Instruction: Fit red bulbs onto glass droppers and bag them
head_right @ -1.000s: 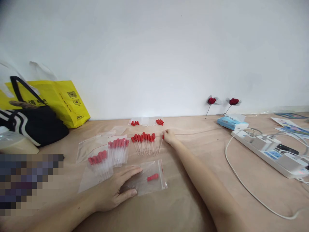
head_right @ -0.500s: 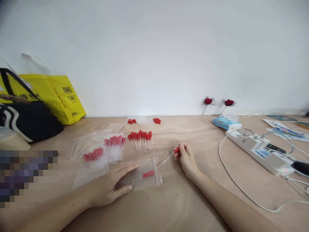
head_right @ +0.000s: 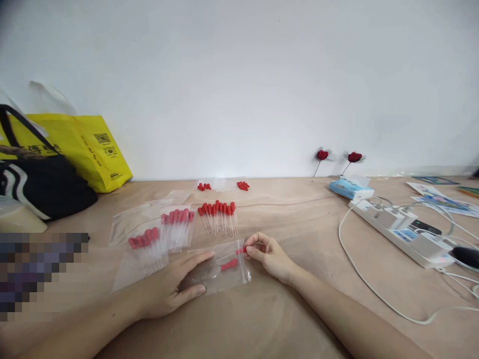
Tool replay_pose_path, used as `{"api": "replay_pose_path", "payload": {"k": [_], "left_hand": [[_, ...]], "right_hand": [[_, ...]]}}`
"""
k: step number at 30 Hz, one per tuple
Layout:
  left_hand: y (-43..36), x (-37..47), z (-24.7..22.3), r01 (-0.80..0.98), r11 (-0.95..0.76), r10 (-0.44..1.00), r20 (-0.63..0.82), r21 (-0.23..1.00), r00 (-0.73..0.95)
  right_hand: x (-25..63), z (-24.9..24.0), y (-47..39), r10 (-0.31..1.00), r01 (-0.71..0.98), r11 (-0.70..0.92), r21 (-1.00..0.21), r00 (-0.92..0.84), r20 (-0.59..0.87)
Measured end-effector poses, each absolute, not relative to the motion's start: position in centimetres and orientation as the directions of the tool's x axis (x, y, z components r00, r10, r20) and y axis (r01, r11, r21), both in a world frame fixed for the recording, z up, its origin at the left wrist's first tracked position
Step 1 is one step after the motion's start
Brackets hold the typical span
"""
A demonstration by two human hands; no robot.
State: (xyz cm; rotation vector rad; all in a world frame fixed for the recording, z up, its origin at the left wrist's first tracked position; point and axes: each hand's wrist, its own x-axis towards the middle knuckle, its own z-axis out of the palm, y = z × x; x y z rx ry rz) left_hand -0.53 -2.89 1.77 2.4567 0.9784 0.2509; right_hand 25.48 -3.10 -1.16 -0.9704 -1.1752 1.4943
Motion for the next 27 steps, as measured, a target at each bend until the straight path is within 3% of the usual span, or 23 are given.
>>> {"api": "replay_pose_path", "payload": {"k": [4, 13, 19, 27], "left_hand": [[-2.9, -0.6, 1.7, 0.6, -0.625, 0.686, -0.015, 0.499, 0.727], [-2.9, -0.4, 2.0, 0.595, -0.63, 0.676, -0.025, 0.498, 0.737], [-2.9, -0.5, 2.0, 0.603, -0.622, 0.681, -0.035, 0.5, 0.732], [-2.9, -0.5, 2.1, 0.592, -0.635, 0.67, -0.027, 0.497, 0.742]], "right_hand": [[25.4, -1.0, -2.8, 0.968, -0.188, -0.078, -0.979, -0.248, -0.03], [22.8, -1.5, -2.4, 0.995, 0.022, -0.088, -0.996, -0.044, -0.089], [24.7, -0.8, -1.0, 0.961, 0.148, -0.134, -0.98, -0.223, -0.165], [24.9, -0.8, 7.1, 0.986, 0.261, -0.025, -0.965, 0.163, 0.019]]}}
